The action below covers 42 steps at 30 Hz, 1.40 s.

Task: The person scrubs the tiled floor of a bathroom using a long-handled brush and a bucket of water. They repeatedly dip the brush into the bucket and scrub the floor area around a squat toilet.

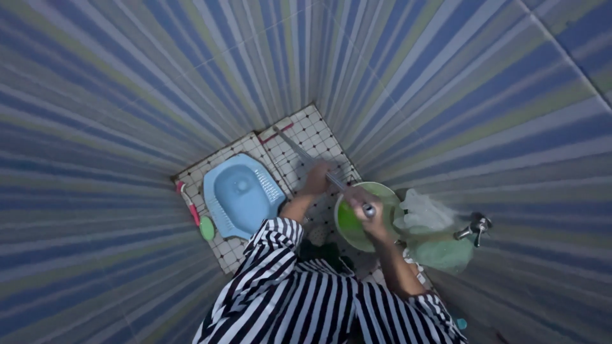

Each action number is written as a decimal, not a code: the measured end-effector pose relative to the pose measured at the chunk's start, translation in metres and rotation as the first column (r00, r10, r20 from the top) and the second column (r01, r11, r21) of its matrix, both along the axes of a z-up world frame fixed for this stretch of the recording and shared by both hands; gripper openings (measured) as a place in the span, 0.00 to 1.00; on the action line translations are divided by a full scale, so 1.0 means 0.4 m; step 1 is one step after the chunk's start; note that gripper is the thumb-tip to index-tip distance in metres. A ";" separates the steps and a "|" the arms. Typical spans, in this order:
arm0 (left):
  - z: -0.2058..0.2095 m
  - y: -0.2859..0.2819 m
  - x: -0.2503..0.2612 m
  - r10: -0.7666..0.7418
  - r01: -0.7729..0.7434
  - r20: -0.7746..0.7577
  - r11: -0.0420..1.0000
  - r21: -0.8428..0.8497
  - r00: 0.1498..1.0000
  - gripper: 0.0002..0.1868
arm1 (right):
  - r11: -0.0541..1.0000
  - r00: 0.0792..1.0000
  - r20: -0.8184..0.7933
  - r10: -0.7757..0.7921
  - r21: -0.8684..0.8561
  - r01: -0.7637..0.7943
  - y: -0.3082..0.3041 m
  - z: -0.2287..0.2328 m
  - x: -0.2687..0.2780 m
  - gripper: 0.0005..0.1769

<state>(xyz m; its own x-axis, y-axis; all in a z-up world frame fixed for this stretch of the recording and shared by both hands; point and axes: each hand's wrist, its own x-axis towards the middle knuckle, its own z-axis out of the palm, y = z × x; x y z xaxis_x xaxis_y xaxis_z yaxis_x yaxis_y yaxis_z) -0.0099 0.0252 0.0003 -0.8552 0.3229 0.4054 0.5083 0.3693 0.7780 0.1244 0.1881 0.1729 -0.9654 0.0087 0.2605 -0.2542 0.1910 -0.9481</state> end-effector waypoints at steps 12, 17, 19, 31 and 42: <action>-0.011 0.197 -0.100 0.000 0.026 0.254 0.995 -0.097 0.967 0.06 | 0.986 0.976 0.166 -0.137 -0.076 0.151 0.193 0.067 -0.077 0.10; -0.019 0.267 -0.162 -0.033 0.062 0.184 0.986 -0.152 0.982 0.06 | 0.986 0.975 0.153 -0.163 0.000 0.165 0.231 0.067 -0.105 0.10; -0.015 0.309 -0.197 -0.066 0.073 0.069 0.991 -0.109 0.995 0.11 | 0.979 0.962 0.185 -0.201 0.021 0.201 0.253 0.056 -0.117 0.09; -0.020 0.408 -0.103 -0.307 0.323 0.109 0.923 -0.206 0.945 0.18 | 0.940 0.926 0.166 -0.340 0.076 0.332 0.338 0.092 -0.003 0.11; -0.009 0.388 -0.104 -0.262 0.367 0.312 0.861 -0.351 0.913 0.17 | 0.927 0.947 0.085 -0.308 -0.197 0.320 0.289 0.097 -0.031 0.12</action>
